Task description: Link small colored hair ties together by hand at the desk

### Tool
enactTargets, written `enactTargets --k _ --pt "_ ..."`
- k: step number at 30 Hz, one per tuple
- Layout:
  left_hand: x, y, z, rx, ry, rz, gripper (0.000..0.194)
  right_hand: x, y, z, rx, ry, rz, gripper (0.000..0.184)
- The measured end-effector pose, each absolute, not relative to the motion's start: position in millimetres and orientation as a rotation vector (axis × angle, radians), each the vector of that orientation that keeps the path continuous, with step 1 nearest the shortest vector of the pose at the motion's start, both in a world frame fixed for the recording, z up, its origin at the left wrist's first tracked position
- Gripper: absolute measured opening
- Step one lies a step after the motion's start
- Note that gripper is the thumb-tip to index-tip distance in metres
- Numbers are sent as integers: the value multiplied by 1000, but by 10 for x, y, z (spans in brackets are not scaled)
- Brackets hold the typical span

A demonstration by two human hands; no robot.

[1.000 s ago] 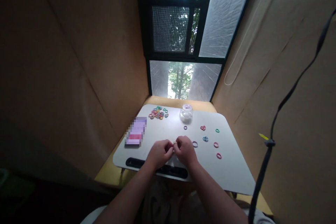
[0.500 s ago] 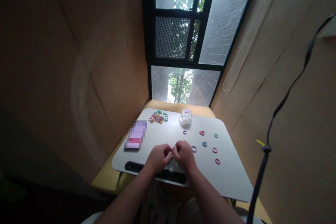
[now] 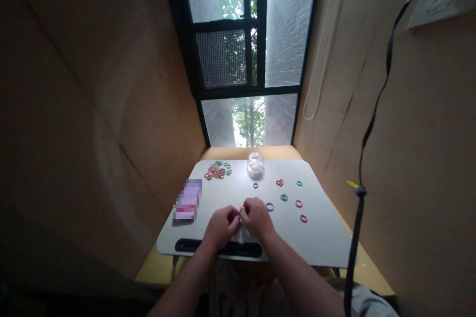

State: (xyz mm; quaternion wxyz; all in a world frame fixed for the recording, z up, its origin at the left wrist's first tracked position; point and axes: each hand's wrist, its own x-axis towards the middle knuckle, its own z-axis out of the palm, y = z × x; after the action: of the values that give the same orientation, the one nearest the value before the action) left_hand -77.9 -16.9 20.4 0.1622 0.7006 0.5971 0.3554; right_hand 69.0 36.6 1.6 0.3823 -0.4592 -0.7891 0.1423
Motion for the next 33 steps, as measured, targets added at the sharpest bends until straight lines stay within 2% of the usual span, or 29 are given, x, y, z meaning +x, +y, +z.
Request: enactTargets --k 33 --pt "-859 -194 175 1967 1664 1090 16 673 384 -50 -1193 -2082 311 14"
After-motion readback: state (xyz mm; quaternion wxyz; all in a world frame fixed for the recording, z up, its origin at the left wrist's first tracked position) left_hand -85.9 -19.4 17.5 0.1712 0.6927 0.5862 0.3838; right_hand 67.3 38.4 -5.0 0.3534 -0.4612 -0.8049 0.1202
